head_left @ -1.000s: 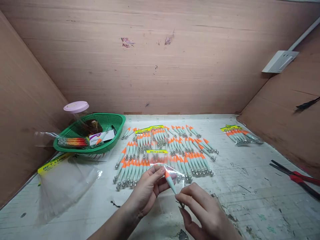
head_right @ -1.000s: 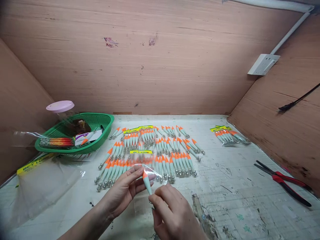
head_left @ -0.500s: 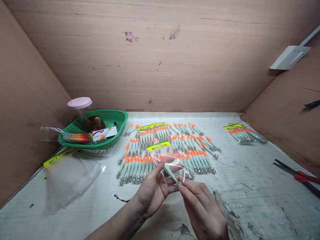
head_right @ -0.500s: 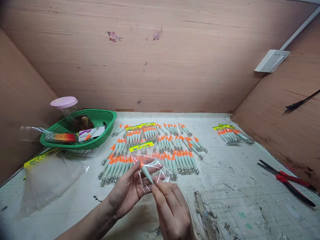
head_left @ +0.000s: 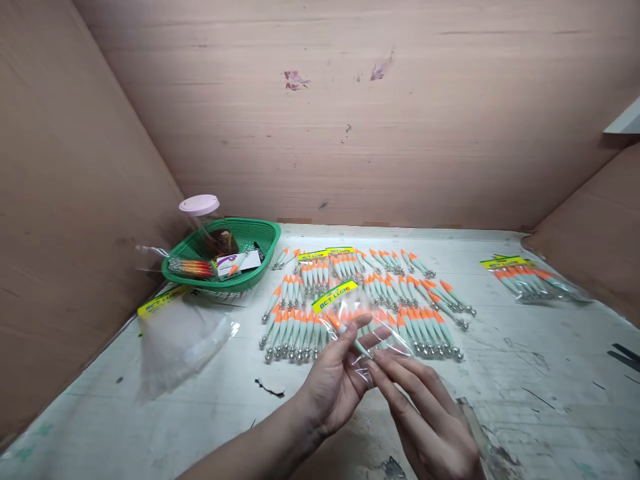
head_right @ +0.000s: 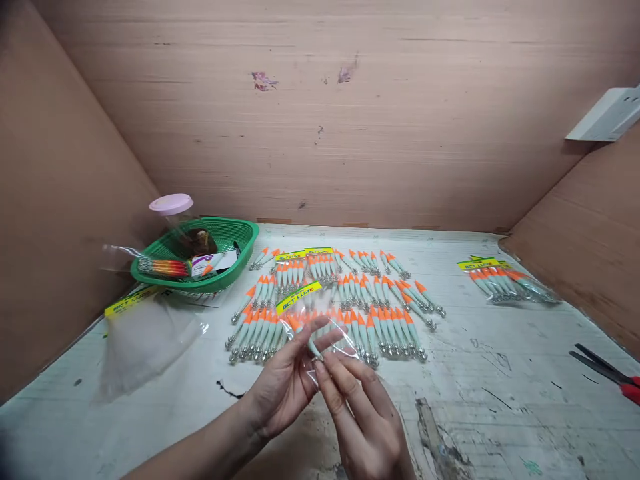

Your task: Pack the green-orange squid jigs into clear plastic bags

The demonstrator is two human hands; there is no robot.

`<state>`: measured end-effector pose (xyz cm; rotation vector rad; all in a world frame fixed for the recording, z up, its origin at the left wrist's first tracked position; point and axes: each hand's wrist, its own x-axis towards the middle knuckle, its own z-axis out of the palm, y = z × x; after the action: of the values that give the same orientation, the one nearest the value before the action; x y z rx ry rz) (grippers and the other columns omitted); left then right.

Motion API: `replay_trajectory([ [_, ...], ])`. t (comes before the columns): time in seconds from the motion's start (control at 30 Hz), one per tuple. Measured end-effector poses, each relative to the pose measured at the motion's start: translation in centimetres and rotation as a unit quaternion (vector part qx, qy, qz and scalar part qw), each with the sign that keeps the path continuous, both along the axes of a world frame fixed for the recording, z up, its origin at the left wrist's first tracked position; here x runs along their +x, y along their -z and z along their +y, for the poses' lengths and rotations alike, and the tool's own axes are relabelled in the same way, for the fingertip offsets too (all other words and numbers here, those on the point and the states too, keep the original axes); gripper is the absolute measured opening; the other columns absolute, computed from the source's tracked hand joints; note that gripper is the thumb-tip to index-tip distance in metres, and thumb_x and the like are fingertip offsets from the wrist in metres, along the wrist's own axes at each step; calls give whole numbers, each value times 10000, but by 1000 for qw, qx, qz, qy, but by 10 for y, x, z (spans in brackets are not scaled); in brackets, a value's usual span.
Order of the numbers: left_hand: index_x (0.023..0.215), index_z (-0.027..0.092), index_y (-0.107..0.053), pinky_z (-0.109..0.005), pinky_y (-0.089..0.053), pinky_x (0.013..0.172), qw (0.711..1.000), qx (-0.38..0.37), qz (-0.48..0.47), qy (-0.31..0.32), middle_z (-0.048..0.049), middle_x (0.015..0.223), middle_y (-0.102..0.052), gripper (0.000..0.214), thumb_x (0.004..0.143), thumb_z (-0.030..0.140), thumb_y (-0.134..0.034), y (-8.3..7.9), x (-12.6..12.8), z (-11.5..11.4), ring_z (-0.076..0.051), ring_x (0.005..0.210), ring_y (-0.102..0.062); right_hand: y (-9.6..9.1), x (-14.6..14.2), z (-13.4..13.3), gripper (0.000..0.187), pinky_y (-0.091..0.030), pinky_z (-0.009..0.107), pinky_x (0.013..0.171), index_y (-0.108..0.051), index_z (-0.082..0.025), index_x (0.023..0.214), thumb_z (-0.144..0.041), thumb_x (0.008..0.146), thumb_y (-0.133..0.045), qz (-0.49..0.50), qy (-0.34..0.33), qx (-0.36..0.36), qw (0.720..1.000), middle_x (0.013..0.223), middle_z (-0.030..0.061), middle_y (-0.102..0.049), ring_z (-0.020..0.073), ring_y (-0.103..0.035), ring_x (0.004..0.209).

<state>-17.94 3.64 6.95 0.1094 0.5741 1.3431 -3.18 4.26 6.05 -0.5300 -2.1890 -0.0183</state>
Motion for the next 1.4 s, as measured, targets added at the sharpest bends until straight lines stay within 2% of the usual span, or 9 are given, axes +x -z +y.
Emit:
replay_trajectory([
  [0.3, 1089, 125, -620, -331, -503, 856, 999, 6, -24, -28, -118, 1054, -695, 262, 859, 225, -546, -3, 1, 0, -234, 968, -663, 5, -4, 0, 442, -540, 379, 826, -582, -146, 1212, 22, 805, -552, 62, 20, -38, 997, 1116, 117, -657, 237, -585, 1058],
  [0.5, 1049, 88, -636, -334, -519, 858, 999, -38, -15, -15, -128, 1021, -705, 249, 827, 155, -547, -2, -2, 0, -240, 953, -668, -4, -7, -13, 449, -521, 416, 878, -510, -103, 1289, -17, 853, -444, -36, 8, -41, 998, 1209, 155, -605, 262, -520, 1141],
  [0.6, 1050, 75, -629, -354, -530, 871, 998, -63, 1, -26, -132, 1050, -698, 244, 837, 156, -542, -2, -4, 2, -257, 998, -652, -13, 19, -11, 439, -527, 367, 870, -493, -125, 1297, -48, 868, -445, -51, -12, -76, 996, 1200, 158, -592, 249, -533, 1148],
  [0.67, 1094, 84, -603, -378, -535, 881, 997, -72, 16, -37, -134, 1093, -685, 267, 841, 151, -549, -3, -5, 5, -265, 1020, -643, -11, 49, 4, 368, -543, 319, 816, -535, -173, 1234, -100, 878, -474, -38, 47, -117, 991, 1115, 127, -619, 216, -595, 1049],
  [0.73, 1145, 102, -570, -411, -539, 885, 996, -70, 29, -41, -140, 1149, -661, 302, 848, 154, -554, -3, -6, 7, -281, 1036, -636, -2, 82, 29, 265, -552, 308, 735, -579, -190, 1134, -171, 895, -467, -54, 168, -161, 971, 985, 99, -640, 201, -634, 912],
  [0.83, 1179, 124, -540, -412, -557, 859, 996, -65, 51, -33, -147, 1187, -640, 325, 859, 184, -560, -2, -6, 8, -290, 1026, -641, 21, 117, 70, 228, -541, 326, 638, -605, -197, 1043, -254, 885, -451, -128, 216, -173, 952, 886, 89, -633, 214, -635, 799],
  [1.0, 1123, 124, -560, -386, -574, 826, 995, -72, 63, -24, -147, 1191, -635, 279, 858, 209, -572, 1, -4, 8, -277, 984, -661, 45, 124, 98, 207, -534, 320, 681, -603, -204, 984, -223, 870, -431, -157, 181, -171, 956, 875, 71, -638, 204, -629, 814],
  [1.23, 1065, 105, -603, -416, -549, 869, 995, -84, 54, -30, -145, 1142, -657, 296, 819, 266, -625, 2, -4, 12, -283, 966, -666, 45, 127, 93, 174, -527, 250, 609, -586, -192, 993, -256, 909, -448, -142, 144, -128, 971, 862, 66, -627, 159, -631, 734],
  [1.4, 1063, 92, -612, -416, -554, 848, 994, -85, 54, -39, -160, 1140, -654, 274, 826, 231, -608, 1, -4, 11, -280, 941, -676, 47, 126, 99, 211, -512, 263, 637, -611, -161, 976, -229, 932, -416, -152, 125, -44, 979, 862, 85, -622, 169, -609, 776],
])
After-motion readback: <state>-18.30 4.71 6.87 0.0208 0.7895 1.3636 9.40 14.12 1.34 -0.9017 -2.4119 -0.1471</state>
